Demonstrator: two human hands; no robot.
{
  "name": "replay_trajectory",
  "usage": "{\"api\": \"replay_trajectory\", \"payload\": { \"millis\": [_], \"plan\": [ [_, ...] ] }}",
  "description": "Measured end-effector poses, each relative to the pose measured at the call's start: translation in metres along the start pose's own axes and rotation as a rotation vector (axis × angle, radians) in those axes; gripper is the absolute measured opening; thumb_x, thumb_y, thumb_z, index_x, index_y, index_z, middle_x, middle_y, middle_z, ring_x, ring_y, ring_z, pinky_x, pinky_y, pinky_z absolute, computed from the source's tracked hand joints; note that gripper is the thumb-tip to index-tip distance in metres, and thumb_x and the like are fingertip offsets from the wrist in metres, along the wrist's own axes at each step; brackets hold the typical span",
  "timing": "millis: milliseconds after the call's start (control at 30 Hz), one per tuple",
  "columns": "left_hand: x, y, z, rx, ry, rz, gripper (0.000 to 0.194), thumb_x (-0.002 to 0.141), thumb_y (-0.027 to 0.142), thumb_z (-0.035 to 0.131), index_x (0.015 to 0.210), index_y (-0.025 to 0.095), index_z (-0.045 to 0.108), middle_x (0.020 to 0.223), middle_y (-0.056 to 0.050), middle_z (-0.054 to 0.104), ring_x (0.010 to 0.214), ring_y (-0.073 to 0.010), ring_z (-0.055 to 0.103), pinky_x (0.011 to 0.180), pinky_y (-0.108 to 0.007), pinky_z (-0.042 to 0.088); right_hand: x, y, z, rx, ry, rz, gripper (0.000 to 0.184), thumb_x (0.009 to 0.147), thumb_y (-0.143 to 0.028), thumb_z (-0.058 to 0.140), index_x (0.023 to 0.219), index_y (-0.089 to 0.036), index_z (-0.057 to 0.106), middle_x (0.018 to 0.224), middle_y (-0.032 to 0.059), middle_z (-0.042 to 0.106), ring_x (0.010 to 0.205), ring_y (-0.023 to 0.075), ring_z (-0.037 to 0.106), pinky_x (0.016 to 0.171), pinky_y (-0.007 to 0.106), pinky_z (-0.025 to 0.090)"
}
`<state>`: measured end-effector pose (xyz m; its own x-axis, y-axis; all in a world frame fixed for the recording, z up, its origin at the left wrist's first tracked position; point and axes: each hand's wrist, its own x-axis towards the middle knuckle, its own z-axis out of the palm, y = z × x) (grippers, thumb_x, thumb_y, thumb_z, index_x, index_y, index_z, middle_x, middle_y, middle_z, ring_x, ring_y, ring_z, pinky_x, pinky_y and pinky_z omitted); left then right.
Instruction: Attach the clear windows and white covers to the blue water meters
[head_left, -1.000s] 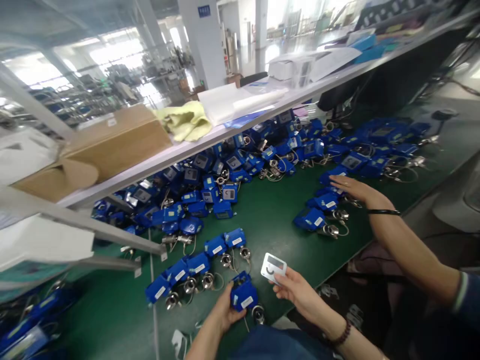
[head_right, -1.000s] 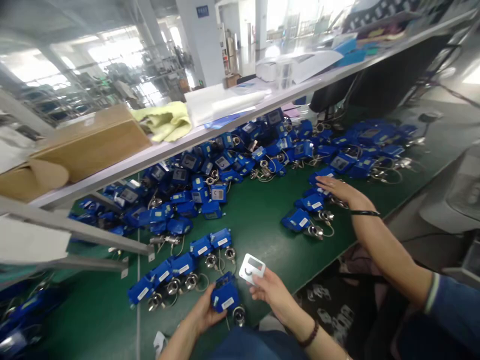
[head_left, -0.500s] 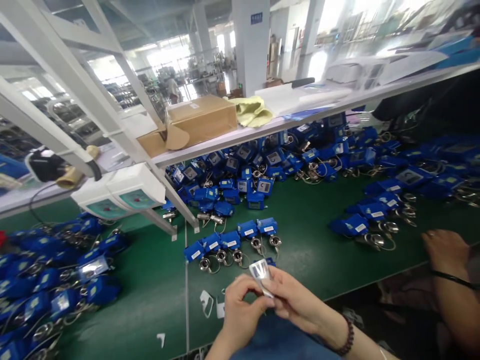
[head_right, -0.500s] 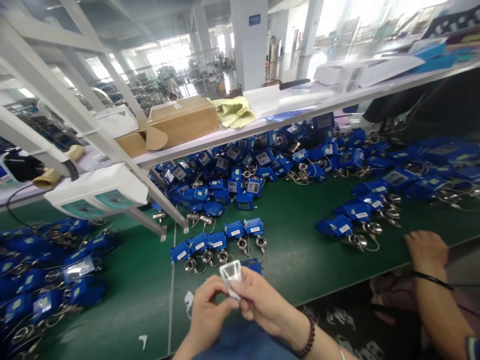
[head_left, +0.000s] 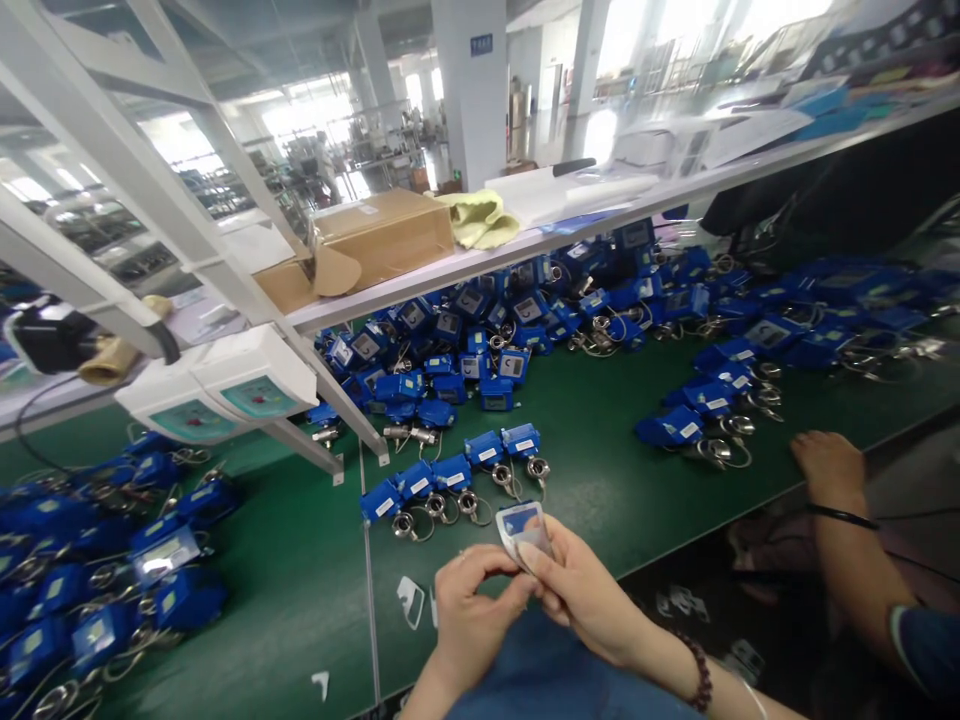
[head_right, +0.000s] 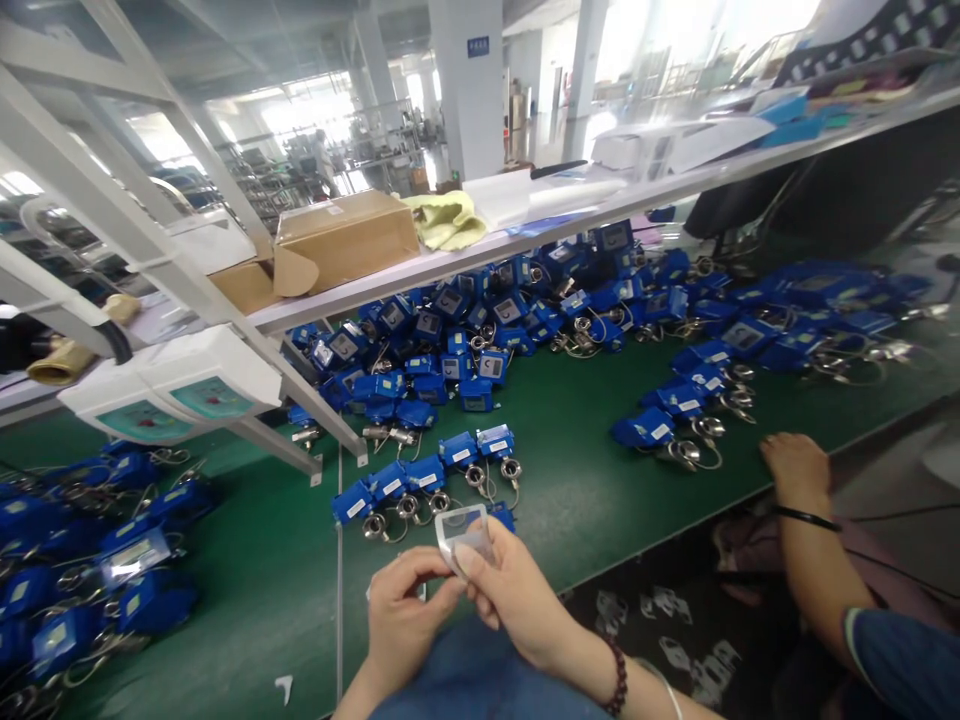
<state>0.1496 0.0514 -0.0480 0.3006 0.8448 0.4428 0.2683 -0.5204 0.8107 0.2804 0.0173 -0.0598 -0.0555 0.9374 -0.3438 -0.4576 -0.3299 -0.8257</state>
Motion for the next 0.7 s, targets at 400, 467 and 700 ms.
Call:
{"api": "replay_trajectory", "payload": {
  "millis": [400,467,700],
  "plan": [
    [-0.0051,0.0046,-0.0009,-0.014,-0.01,-0.008,0.021,0.08,0.035,0.064,0.068,0.021,0.072,0.064,-0.002,0.074,0.059,-0.0134,0.068,0.061,-0.02,0.055,-0.0019,0.0046,-0.0019,-0.047,0.04,-0.038,0.057,0.066,-0.068,0.065,0.085,-0.02,0.041,0.048,-0.012,0.043,0.035,0.0022,0.032,0.032,0.013,0.02],
    [-0.0064,0.0049,-0.0003,-0.019,0.009,0.0,0.021,0.081,0.036,0.064,0.069,0.021,0.072,0.065,-0.002,0.074,0.06,-0.0132,0.068,0.061,-0.02,0.055,-0.0019,0.0033,-0.0019,-0.044,0.034,-0.025,0.057,0.065,-0.068,0.066,0.085,-0.021,0.041,0.048,-0.012,0.044,0.035,0.0021,0.032,0.032,0.013,0.02],
    [-0.0085,0.0098,0.002,0.002,0.059,0.033,0.021,0.082,0.035,0.062,0.07,0.02,0.072,0.065,-0.001,0.074,0.058,-0.0117,0.068,0.06,-0.017,0.054,-0.0024,-0.0008,-0.0024,-0.043,-0.009,0.006,0.059,0.063,-0.07,0.066,0.082,-0.021,0.041,0.045,-0.0125,0.041,0.034,0.0019,0.029,0.032,0.013,0.018]
  ]
}}
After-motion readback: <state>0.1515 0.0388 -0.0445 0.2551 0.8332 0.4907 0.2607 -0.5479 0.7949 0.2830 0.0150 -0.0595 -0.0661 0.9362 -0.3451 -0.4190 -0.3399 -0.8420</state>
